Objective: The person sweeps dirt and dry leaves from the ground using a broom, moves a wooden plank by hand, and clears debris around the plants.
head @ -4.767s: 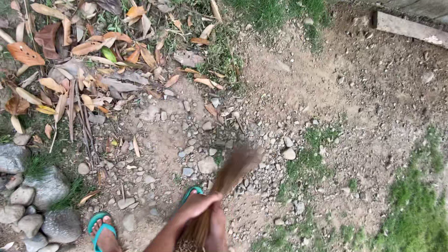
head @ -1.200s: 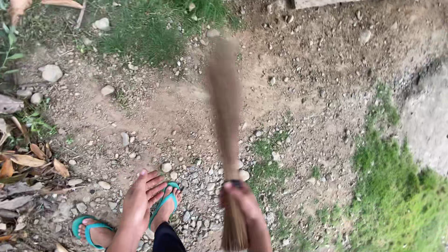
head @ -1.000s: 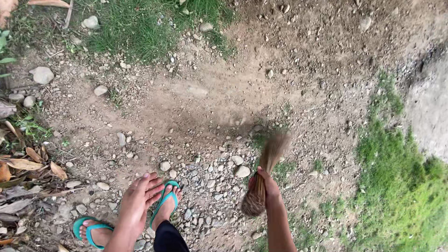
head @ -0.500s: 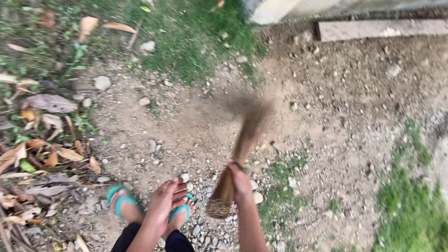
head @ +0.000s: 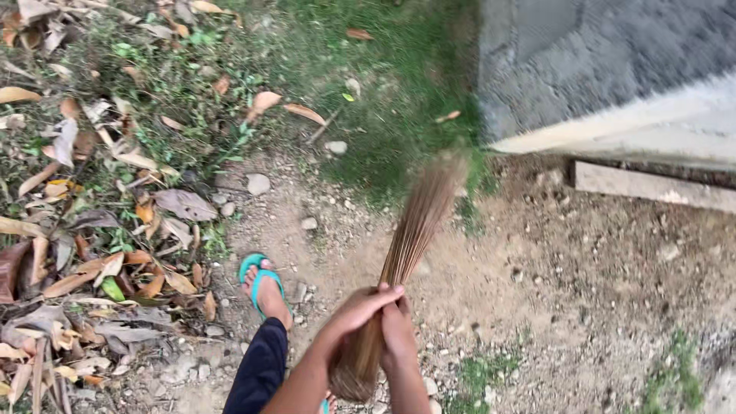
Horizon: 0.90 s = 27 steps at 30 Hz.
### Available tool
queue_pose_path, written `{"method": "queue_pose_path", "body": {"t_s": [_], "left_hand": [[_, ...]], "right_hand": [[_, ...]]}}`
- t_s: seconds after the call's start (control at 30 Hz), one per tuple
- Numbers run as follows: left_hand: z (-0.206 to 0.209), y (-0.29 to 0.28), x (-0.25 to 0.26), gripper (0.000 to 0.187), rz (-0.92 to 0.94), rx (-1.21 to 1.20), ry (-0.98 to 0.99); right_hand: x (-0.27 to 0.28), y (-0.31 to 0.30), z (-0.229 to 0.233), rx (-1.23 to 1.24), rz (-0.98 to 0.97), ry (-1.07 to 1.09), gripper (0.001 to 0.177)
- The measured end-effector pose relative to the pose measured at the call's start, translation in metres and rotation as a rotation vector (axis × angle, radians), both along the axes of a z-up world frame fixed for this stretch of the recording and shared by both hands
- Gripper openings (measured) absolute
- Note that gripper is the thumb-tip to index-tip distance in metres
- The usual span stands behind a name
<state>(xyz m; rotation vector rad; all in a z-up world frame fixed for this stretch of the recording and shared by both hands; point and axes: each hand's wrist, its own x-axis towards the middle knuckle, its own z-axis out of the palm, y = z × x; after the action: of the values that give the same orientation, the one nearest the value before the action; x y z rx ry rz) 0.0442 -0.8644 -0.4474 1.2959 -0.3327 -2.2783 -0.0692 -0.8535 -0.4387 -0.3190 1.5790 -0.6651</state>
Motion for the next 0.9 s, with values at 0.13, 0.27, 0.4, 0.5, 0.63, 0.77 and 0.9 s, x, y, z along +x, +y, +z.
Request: {"method": "queue_pose_path", "body": {"t_s": [0.13,0.27,0.4,0.5,0.63,0.77,0.9], "left_hand": [[-0.072,-0.026,0.166,0.054,0.16,-0.203,-0.412],[-0.028,-0.031,0.299,0.055,0.734,0.225,-0.773],[0.019,-0.07,0.3,0.051,1.059,-0.084,-0.95],[0.024,-0.092,0.233,0.053,1.036,-0.024,-0.922],[0.011,-0.125,0.158,0.057,0.749,-0.157,-0.559],[-0.012,-0.161,0.149,0.053,-0.092,0.045,-0.359],[-0.007,-0.168,0.149,0.051,0.438,0.16,-0.756]], "right_hand": [[0.177,-0.048,-0.061,0.19,0.158,-0.467,0.025],[0.333,-0.102,-0.052,0.128,0.681,-0.587,0.038],[0.362,-0.165,-0.02,-0.028,1.008,-0.451,0.054],[0.298,-0.203,0.011,-0.32,1.257,-0.313,0.064],[0.187,-0.194,0.026,-0.116,0.758,-0.004,0.057],[0.127,-0.174,-0.044,0.022,0.304,-0.075,0.038],[0.147,-0.198,-0.088,0.03,0.458,-0.295,0.031]]}}
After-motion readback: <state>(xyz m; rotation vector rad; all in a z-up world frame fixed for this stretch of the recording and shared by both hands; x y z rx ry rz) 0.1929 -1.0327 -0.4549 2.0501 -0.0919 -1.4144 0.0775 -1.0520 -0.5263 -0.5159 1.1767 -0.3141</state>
